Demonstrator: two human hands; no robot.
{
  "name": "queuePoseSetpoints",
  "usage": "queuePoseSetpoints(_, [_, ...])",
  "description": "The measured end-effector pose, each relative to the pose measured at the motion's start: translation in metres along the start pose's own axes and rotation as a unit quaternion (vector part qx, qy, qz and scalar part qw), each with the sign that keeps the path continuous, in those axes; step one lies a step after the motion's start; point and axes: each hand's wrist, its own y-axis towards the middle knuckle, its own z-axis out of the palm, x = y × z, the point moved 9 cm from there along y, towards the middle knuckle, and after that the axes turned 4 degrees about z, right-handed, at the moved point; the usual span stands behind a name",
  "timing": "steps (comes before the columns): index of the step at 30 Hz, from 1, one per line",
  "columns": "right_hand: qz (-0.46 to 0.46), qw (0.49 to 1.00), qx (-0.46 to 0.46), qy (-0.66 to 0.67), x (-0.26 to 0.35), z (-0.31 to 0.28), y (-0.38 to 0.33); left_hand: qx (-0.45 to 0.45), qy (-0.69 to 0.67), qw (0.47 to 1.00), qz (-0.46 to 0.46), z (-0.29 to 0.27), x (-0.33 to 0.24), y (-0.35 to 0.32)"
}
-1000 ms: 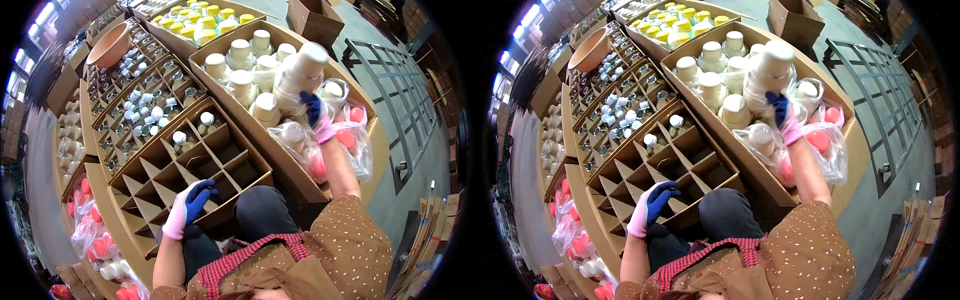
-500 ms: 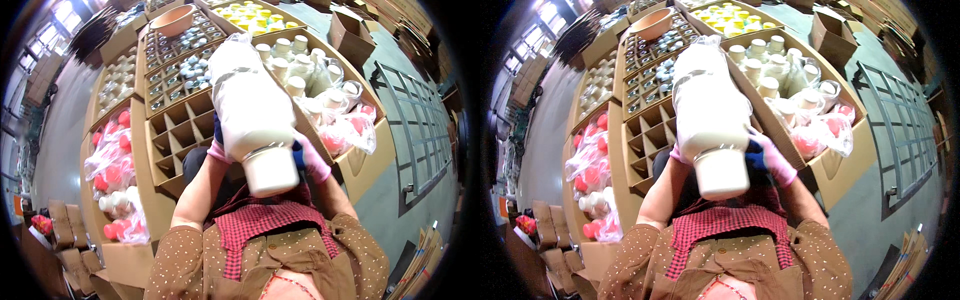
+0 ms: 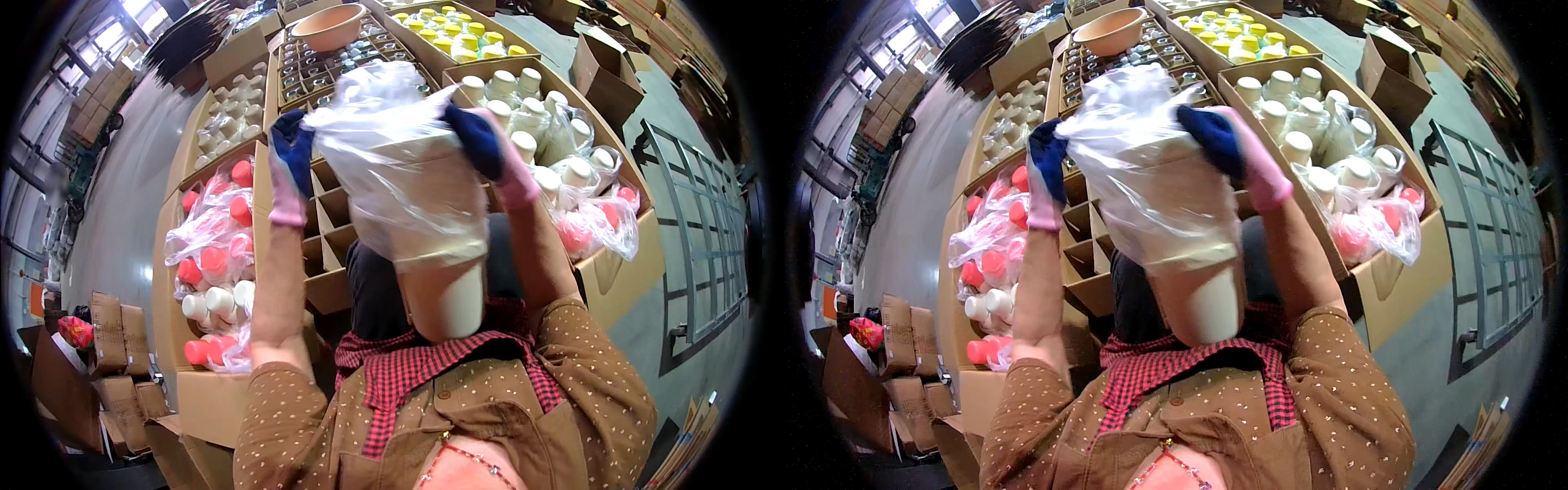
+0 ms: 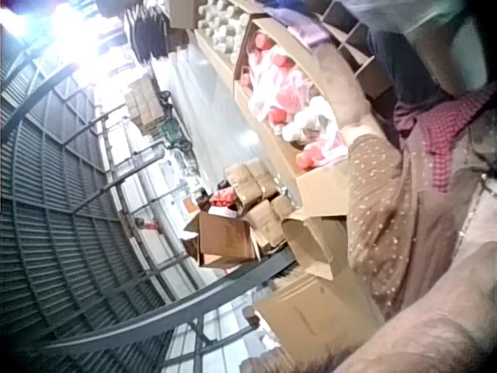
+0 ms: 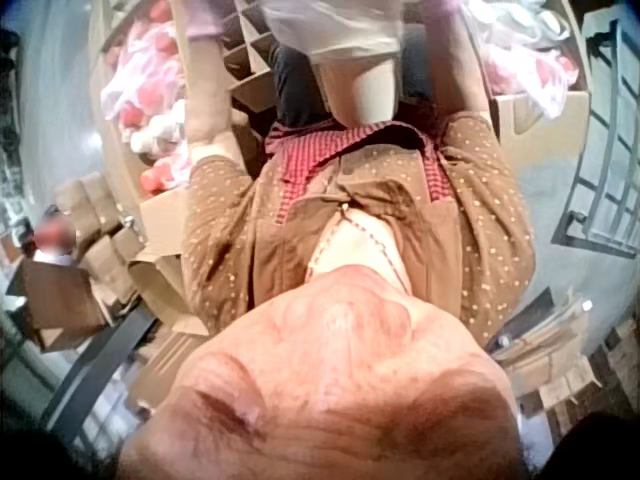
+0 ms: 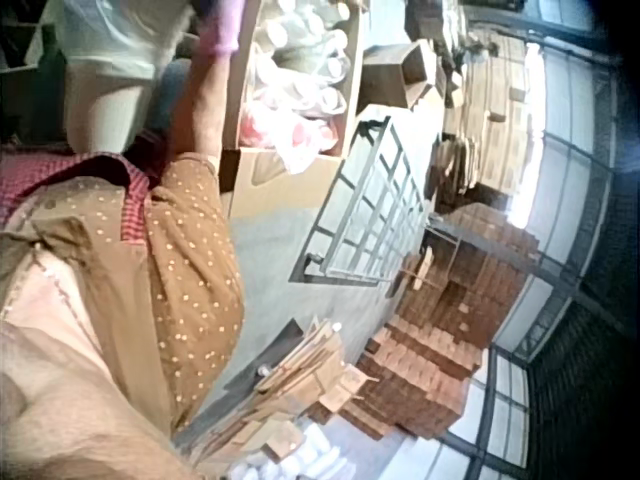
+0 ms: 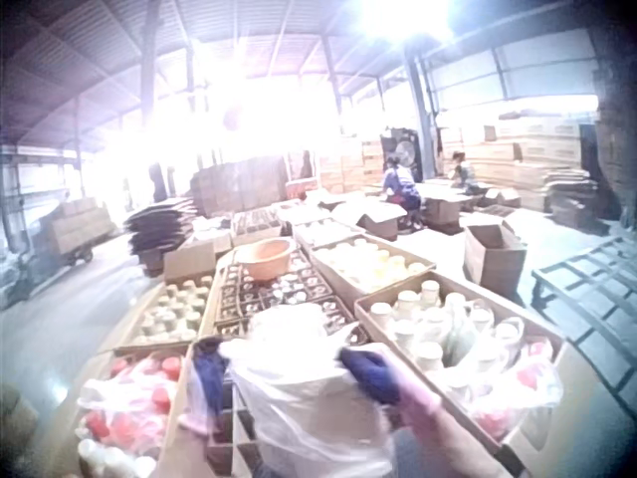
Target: The person removes a white housing from a plastic bag, inserts a metallic core into the housing, attaches a white lid, and tightens it by hand before placing the assembled unit into a partitioned cardboard box.
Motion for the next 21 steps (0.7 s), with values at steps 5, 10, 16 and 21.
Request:
queuePoseSetpoints(5, [0.034, 0.984, -0.009, 0.174, -0.059, -0.025, -0.013, 0.276, 0.218, 0.924, 0.152, 0.118, -0.073, -0.075])
queuePoseSetpoints(10, [0.014, 0.985, 0.130, 0.114, -0.007, 0.035, 0.016, 0.203, 0.097, 0.970, 0.087, 0.124, -0.060, 0.009])
queuePoseSetpoints(16, [-0.034, 0.997, -0.063, 0.021, -0.041, -0.021, 0.062, 0.349, 0.378, 0.841, -0.170, 0.026, 0.169, -0.051])
queuePoseSetpoints(21, [0.006, 0.979, 0.160, -0.123, -0.027, 0.027, 0.055, 0.466, 0.485, 0.736, -0.079, 0.039, 0.145, -0.031])
